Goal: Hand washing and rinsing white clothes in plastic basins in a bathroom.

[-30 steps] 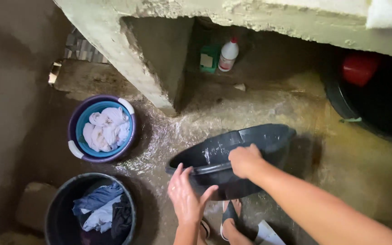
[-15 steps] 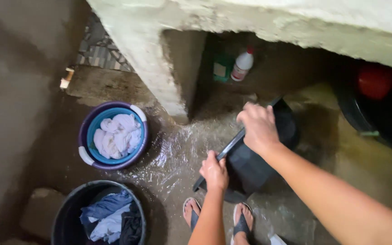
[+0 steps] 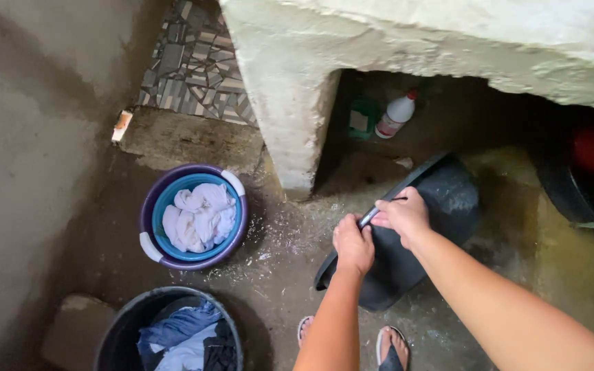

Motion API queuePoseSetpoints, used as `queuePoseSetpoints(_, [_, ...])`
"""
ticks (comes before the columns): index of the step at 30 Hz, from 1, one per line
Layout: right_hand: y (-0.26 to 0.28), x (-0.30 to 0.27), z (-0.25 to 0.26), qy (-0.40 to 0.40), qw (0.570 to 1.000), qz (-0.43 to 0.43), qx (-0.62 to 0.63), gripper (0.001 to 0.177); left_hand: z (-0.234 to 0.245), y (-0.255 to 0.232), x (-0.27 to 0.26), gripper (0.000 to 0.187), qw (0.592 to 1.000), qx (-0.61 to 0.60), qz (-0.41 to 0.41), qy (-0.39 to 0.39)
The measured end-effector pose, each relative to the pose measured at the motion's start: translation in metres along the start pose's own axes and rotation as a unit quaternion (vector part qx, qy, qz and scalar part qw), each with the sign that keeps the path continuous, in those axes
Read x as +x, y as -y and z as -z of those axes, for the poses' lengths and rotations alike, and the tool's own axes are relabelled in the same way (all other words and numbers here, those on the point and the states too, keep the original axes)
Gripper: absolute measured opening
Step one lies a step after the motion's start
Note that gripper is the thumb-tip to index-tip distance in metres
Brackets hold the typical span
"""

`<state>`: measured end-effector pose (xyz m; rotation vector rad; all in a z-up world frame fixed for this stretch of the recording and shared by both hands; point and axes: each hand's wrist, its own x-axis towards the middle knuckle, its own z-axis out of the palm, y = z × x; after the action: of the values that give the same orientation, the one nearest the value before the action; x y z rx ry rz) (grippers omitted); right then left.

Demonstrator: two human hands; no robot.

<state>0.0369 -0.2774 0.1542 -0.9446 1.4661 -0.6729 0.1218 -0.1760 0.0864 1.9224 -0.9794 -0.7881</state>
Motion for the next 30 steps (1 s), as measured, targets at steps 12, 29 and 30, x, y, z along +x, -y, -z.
queuePoseSetpoints(12, [0.019, 0.069, -0.084, -0.004, 0.997, 0.023, -0.071, 0.03, 0.087, 0.011, 0.017, 0.094, 0.995, -0.07, -0.01, 0.07])
queuePoseSetpoints(29, [0.025, 0.12, -0.132, 0.027, 0.999, 0.008, -0.018, 0.045, 0.097, 0.025, 0.068, 0.105, 0.992, -0.081, 0.022, 0.093])
queuePoseSetpoints(30, [0.023, 0.124, -0.131, 0.017, 1.0, -0.013, -0.017, 0.041, 0.095, 0.025, 0.067, 0.104, 0.992, -0.083, 0.023, 0.092])
